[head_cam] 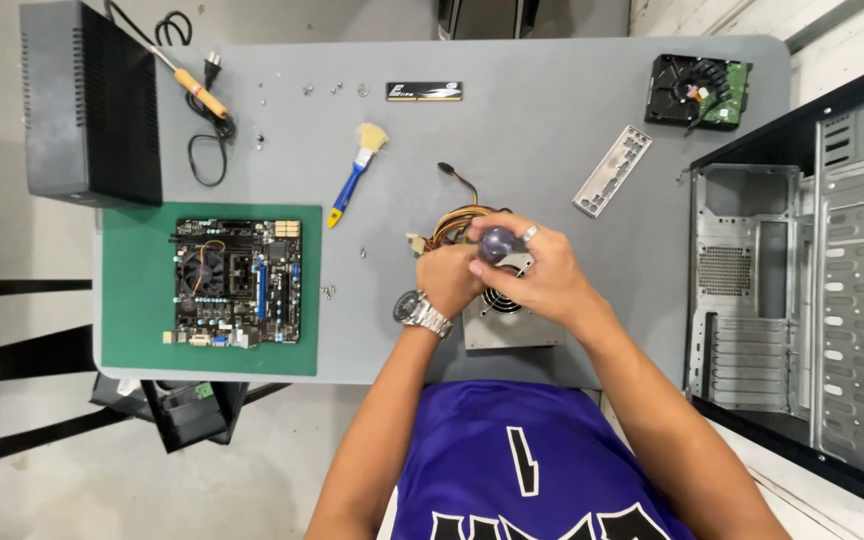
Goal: Disassembling a computer power supply unit by removing screws with a screwdriver to access internal components.
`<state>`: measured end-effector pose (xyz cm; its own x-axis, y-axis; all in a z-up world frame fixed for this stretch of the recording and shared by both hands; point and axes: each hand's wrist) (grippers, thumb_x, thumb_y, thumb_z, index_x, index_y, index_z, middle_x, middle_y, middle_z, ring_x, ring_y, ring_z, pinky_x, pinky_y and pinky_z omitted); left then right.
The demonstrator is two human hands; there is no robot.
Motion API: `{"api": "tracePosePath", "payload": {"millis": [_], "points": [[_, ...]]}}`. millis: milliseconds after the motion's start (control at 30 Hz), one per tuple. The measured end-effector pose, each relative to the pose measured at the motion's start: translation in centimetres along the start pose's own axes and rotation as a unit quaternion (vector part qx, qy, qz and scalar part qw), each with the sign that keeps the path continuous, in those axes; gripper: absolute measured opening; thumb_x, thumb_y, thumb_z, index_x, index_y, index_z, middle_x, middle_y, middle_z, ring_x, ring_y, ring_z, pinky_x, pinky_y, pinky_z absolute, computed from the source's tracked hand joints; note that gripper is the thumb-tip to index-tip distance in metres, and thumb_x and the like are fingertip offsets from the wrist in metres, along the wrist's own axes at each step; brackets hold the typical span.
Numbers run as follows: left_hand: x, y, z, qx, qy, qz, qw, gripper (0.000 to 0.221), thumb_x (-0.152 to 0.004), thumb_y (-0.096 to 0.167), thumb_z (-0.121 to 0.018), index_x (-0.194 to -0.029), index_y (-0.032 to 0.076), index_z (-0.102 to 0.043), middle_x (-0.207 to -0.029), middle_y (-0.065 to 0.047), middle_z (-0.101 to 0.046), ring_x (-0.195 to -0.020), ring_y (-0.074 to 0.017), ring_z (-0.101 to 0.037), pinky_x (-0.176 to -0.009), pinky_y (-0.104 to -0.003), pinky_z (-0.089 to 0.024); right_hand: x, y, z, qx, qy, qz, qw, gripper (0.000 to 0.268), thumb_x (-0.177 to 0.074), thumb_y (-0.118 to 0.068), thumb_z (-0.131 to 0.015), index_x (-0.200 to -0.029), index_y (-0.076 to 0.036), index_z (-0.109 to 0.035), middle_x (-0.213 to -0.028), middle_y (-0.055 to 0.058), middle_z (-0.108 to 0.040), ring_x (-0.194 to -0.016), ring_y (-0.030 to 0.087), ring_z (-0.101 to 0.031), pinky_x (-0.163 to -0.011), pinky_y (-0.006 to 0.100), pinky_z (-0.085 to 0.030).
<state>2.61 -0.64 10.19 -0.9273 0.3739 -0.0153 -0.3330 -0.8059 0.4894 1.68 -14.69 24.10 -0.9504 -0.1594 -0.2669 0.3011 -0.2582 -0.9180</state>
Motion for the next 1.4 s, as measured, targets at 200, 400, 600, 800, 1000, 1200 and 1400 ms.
{"api": "tracePosePath", "payload": {"millis": [200, 400, 600, 800, 1000, 1200, 1400], "points": [[1.9, -3.2, -4.3, 0.118, -0.015, 0.033, 0.992, 0.016, -0.080, 0.032, -0.071, -0.092, 0.022, -0.066, -0.086, -0.003, -0.058, -0.080, -0.0303, -0.066, -0.067, -0.039, -0.054, 1.5, 2.7, 2.0, -0.089, 0.066, -0.067, 0.992, 0.044, -0.077, -0.002, -0.079, -0.118, 0.000, -0.062, -0.100, 0.013, -0.071, -0.093, 0.018, -0.069, -0.083, 0.031, -0.055], [1.7, -3.1, -5.3, 0.048, 0.074, -0.041, 0.995, 0.012, -0.083, 0.036, -0.067, -0.092, 0.029, -0.073, -0.081, -0.001, -0.057, -0.075, -0.0254, -0.064, -0.063, -0.035, -0.054, 2.0, 2.0, 4.0, -0.073, 0.125, -0.085, 0.986, 0.045, -0.081, -0.002, -0.076, -0.121, 0.003, -0.056, -0.103, 0.017, -0.069, -0.096, 0.022, -0.069, -0.081, 0.029, -0.057], [0.9, -4.0, -7.2, -0.054, 0.147, -0.139, 0.978, 0.016, -0.090, 0.037, -0.060, -0.082, 0.024, -0.063, -0.076, 0.003, -0.052, -0.064, -0.0195, -0.059, -0.057, -0.032, -0.049, 2.6, 1.5, 5.7, -0.065, 0.160, -0.080, 0.982, 0.042, -0.085, -0.001, -0.073, -0.121, 0.006, -0.052, -0.103, 0.022, -0.067, -0.096, 0.026, -0.068, -0.080, 0.030, -0.058], [1.3, -2.6, -6.8, -0.152, 0.202, -0.151, 0.956, 0.014, -0.089, 0.029, -0.061, -0.084, 0.017, -0.058, -0.078, -0.001, -0.051, -0.065, -0.0213, -0.058, -0.055, -0.032, -0.046, 4.2, 2.4, 7.4, -0.074, 0.182, -0.062, 0.979, 0.041, -0.088, 0.001, -0.069, -0.123, 0.008, -0.049, -0.103, 0.025, -0.065, -0.096, 0.027, -0.067, -0.081, 0.032, -0.058], [1.5, -1.2, -6.3, -0.223, 0.227, -0.125, 0.940, 0.019, -0.090, 0.026, -0.057, -0.076, 0.016, -0.050, -0.075, -0.004, -0.045, -0.064, -0.0238, -0.053, -0.056, -0.034, -0.042, 5.6, 2.6, 8.0, -0.077, 0.198, -0.038, 0.976, 0.040, -0.090, 0.001, -0.066, -0.123, 0.009, -0.045, -0.101, 0.028, -0.063, -0.094, 0.031, -0.067, -0.080, 0.036, -0.058], [1.1, -0.7, -5.2, -0.163, 0.142, -0.098, 0.971, 0.017, -0.092, 0.022, -0.050, -0.076, 0.016, -0.049, -0.075, -0.007, -0.048, -0.062, -0.0267, -0.051, -0.053, -0.040, -0.038, 7.7, 1.2, 7.4, -0.069, 0.209, -0.108, 0.969, 0.032, -0.094, -0.006, -0.061, -0.123, -0.002, -0.047, -0.098, 0.018, -0.063, -0.093, 0.028, -0.066, -0.086, 0.036, -0.056], [2.4, -2.3, -6.6, 0.015, 0.026, 0.028, 0.999, 0.028, -0.096, 0.031, -0.050, -0.084, 0.006, -0.053, -0.080, -0.018, -0.054, -0.062, -0.0404, -0.052, -0.052, -0.054, -0.038, 8.1, 2.6, 6.1, -0.289, 0.324, -0.060, 0.899, 0.024, -0.079, -0.014, -0.055, -0.102, -0.011, -0.048, -0.073, 0.015, -0.049, -0.065, 0.025, -0.052, -0.066, 0.040, -0.053]]}}
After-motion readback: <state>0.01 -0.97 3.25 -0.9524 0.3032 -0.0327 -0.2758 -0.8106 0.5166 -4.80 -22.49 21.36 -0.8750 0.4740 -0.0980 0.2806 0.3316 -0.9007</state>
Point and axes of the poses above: each hand's wrist, its own x-axis away from the middle knuckle, its own z-axis out of the back of the hand, y = z × x
